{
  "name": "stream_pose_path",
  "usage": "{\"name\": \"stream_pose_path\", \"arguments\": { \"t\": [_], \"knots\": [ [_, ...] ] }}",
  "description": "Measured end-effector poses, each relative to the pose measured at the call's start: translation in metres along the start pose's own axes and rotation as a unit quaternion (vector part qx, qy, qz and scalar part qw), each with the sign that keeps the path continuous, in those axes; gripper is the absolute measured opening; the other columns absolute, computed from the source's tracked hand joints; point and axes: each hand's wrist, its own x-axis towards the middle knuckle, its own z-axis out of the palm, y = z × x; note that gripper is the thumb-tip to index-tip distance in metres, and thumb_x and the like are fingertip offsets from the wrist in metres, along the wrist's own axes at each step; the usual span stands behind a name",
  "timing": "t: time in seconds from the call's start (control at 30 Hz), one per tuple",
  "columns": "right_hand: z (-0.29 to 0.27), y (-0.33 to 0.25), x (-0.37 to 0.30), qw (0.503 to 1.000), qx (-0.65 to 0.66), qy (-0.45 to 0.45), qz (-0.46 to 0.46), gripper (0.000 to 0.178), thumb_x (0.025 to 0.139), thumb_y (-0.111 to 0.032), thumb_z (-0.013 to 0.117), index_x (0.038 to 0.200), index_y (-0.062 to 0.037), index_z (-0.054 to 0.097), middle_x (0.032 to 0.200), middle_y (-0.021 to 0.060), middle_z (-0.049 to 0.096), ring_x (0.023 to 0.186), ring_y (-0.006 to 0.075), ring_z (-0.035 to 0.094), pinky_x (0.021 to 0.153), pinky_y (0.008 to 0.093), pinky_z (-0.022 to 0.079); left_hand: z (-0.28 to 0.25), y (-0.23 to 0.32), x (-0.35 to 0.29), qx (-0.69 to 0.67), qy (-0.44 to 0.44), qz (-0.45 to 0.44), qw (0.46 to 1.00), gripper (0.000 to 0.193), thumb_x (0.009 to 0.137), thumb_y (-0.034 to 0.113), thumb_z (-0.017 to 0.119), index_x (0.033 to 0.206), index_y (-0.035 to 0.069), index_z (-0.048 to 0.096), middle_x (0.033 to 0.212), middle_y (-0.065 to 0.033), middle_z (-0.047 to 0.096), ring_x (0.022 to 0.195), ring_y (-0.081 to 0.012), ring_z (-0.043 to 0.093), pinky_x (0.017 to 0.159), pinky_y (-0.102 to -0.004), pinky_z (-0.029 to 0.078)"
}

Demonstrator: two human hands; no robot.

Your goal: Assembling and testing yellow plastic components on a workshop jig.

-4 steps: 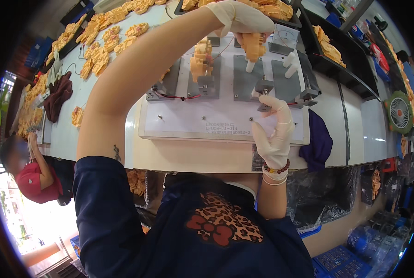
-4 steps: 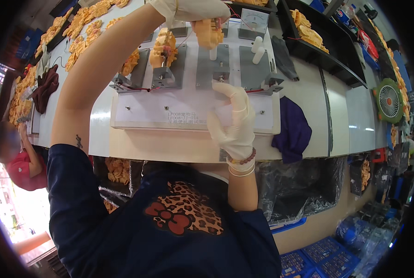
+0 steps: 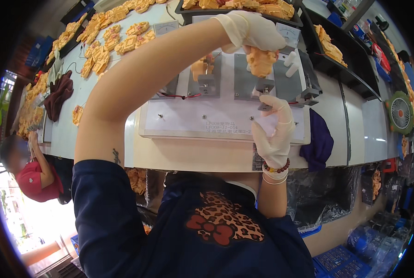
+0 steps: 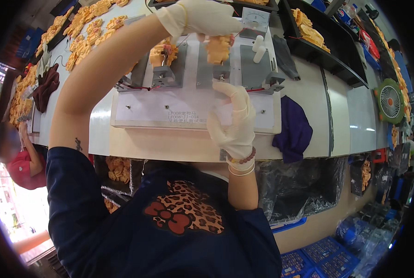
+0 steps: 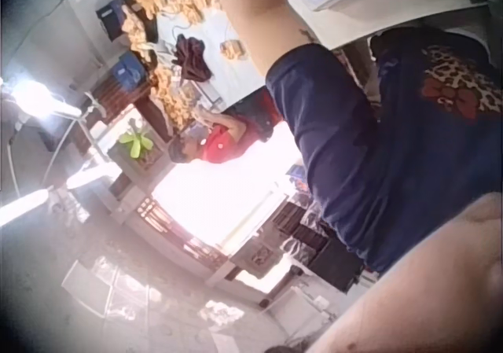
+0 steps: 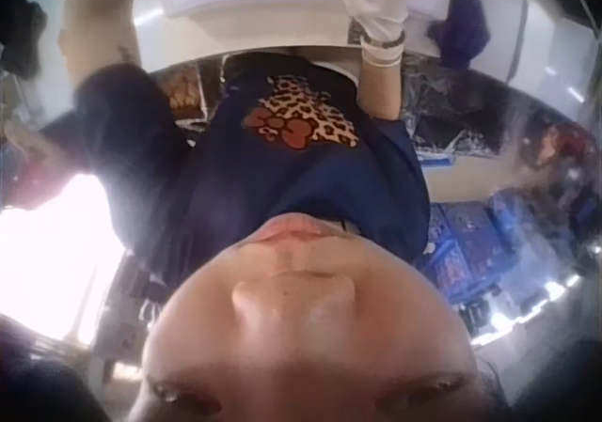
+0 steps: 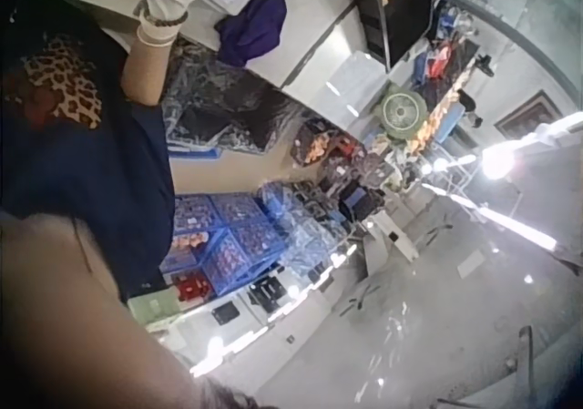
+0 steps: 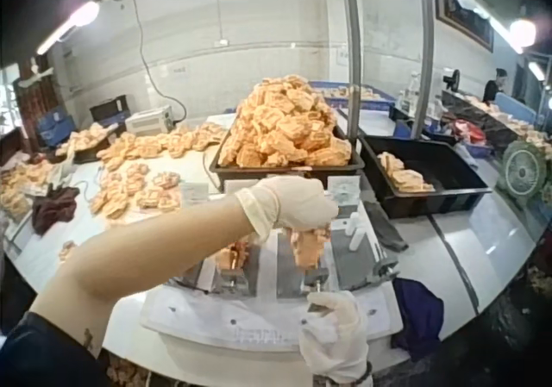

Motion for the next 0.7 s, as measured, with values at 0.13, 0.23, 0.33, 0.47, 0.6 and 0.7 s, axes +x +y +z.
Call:
{"name": "stream_pose_path", "arguments": {
  "t": [0.13, 0.23, 0.33, 0.47, 0.6, 0.7],
  "knots": [
    [0.0, -0.004, -0.001, 1.0, 0.004, -0.003, 0.003, 0.049, 0.067, 0.0, 0.063, 0.117, -0.0016, 0.063, 0.105, 0.012, 0.065, 0.085, 0.0244, 0.059, 0.075, 0.0327, 0.048, 0.013, -0.017, 0.031, -0.053, 0.031, 0.001, 0.998, 0.043, 0.088, 0.043, 0.053, 0.107, 0.007, 0.068, 0.099, -0.009, 0.072, 0.08, -0.0228, 0.068, 0.075, -0.035, 0.055],
    [0.001, -0.003, 0.0, 1.0, -0.003, 0.001, -0.014, 0.052, 0.067, 0.0, 0.063, 0.119, -0.0015, 0.062, 0.104, 0.0111, 0.065, 0.084, 0.0233, 0.058, 0.076, 0.0322, 0.047, 0.011, -0.033, 0.029, -0.126, 0.033, 0.034, 0.991, 0.045, 0.09, 0.044, 0.054, 0.113, 0.007, 0.065, 0.102, -0.01, 0.07, 0.082, -0.0205, 0.065, 0.074, -0.0343, 0.055],
    [0.001, -0.002, -0.001, 1.0, 0.007, 0.013, 0.009, 0.05, 0.068, -0.003, 0.064, 0.118, -0.0017, 0.06, 0.107, 0.0085, 0.064, 0.089, 0.0171, 0.052, 0.084, 0.0304, 0.043, 0.013, -0.025, -0.011, -0.141, 0.048, 0.035, 0.988, 0.025, 0.096, 0.026, 0.046, 0.092, 0.005, 0.059, 0.064, -0.0082, 0.057, 0.048, -0.0177, 0.048, 0.045, -0.0306, 0.039],
    [0.007, -0.01, 0.0, 1.0, -0.003, -0.01, -0.008, 0.054, 0.071, -0.004, 0.066, 0.125, -0.0016, 0.059, 0.107, 0.0068, 0.061, 0.09, 0.0168, 0.052, 0.085, 0.0304, 0.043, 0.028, -0.057, 0.01, -0.091, 0.02, 0.051, 0.994, 0.03, 0.1, 0.03, 0.049, 0.099, 0.002, 0.06, 0.075, -0.0181, 0.063, 0.056, -0.029, 0.061, 0.056, -0.0433, 0.049],
    [0.003, -0.026, -0.002, 0.993, -0.049, 0.033, 0.102, 0.077, 0.075, -0.005, 0.07, 0.148, -0.0041, 0.044, 0.101, 0.0048, 0.052, 0.093, 0.0174, 0.049, 0.084, 0.0326, 0.043, 0.018, -0.038, -0.052, 0.174, 0.329, 0.101, 0.923, 0.045, 0.093, 0.047, 0.062, 0.107, 0.005, 0.068, 0.095, -0.0174, 0.07, 0.087, -0.0244, 0.069, 0.078, -0.0386, 0.054],
    [-0.029, -0.01, -0.017, 0.977, -0.064, 0.165, 0.117, 0.077, 0.078, 0.001, 0.064, 0.15, 0.001, 0.037, 0.104, 0.0036, 0.052, 0.094, 0.0137, 0.049, 0.085, 0.0293, 0.041, 0.004, -0.016, -0.172, -0.068, 0.359, 0.079, 0.928, 0.059, 0.088, 0.051, 0.068, 0.122, 0.002, 0.063, 0.104, -0.0219, 0.07, 0.099, -0.029, 0.068, 0.088, -0.0407, 0.052]
  ]
}}
